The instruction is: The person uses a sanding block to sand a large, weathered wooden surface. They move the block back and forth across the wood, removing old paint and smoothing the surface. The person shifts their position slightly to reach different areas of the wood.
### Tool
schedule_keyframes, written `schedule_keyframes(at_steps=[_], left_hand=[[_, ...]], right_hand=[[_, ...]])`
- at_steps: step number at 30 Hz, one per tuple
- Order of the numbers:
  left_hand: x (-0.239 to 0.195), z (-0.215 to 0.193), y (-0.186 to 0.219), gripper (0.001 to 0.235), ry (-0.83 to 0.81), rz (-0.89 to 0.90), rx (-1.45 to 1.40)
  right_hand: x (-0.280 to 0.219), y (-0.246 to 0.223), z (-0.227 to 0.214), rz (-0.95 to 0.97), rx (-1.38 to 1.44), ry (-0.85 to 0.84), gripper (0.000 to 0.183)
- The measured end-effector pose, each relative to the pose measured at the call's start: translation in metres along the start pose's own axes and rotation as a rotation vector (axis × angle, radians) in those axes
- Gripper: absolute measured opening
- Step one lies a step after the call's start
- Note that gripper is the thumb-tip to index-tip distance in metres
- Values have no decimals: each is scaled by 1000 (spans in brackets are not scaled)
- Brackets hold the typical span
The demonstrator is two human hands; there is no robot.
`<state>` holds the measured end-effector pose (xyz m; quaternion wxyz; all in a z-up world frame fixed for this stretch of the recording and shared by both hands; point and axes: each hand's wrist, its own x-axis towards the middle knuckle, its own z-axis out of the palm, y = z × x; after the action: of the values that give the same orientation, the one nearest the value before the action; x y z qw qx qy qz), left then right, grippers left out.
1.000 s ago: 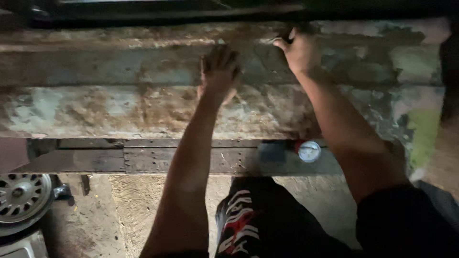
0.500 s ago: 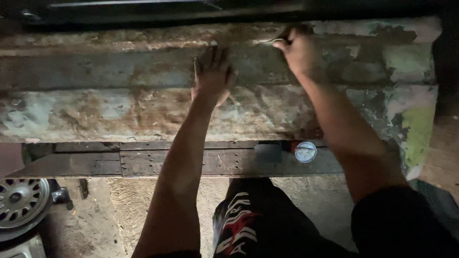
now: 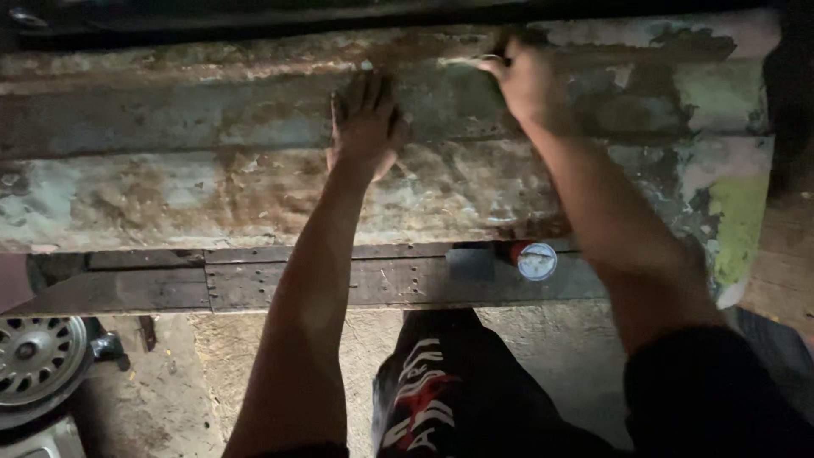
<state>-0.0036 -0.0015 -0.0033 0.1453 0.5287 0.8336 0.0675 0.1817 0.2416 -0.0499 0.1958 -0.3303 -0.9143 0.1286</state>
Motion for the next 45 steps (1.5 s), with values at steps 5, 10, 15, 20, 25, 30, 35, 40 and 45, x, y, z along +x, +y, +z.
schedule_keyframes(at_steps=[5,10,15,20,25,30,35,40,45], left_hand=[[6,0,-3,68,-35,-32,50],[0,8,-3,72,55,10,-22],[-1,5,-1,69,42,-24,-16],[-4,7,4,69,0,-25,-43],[2,-4,5,72,-47,-25,-32],[-2,-7,2,72,-55,-58,-68],[-4,-10,6,69,-11,-52,-74],[-7,-10,4,69,15,-19,-38],[-5,-7,6,68,-25,-24,-15]], right_hand=[[12,6,20,-84,-23,91,49],[6,-4,48,-96,19,10,47],[-8,35,-25,-95,38,-59,41],[-8,3,-6,-113,-195,-38,49],[3,-1,18,-83,-139,-8,52],[-20,66,-23,55,-227,-20,54],[-42,127,-93,111,-171,-8,45],[-42,115,-125,394,-240,-37,55],[-48,62,-130,584,-179,-94,66]])
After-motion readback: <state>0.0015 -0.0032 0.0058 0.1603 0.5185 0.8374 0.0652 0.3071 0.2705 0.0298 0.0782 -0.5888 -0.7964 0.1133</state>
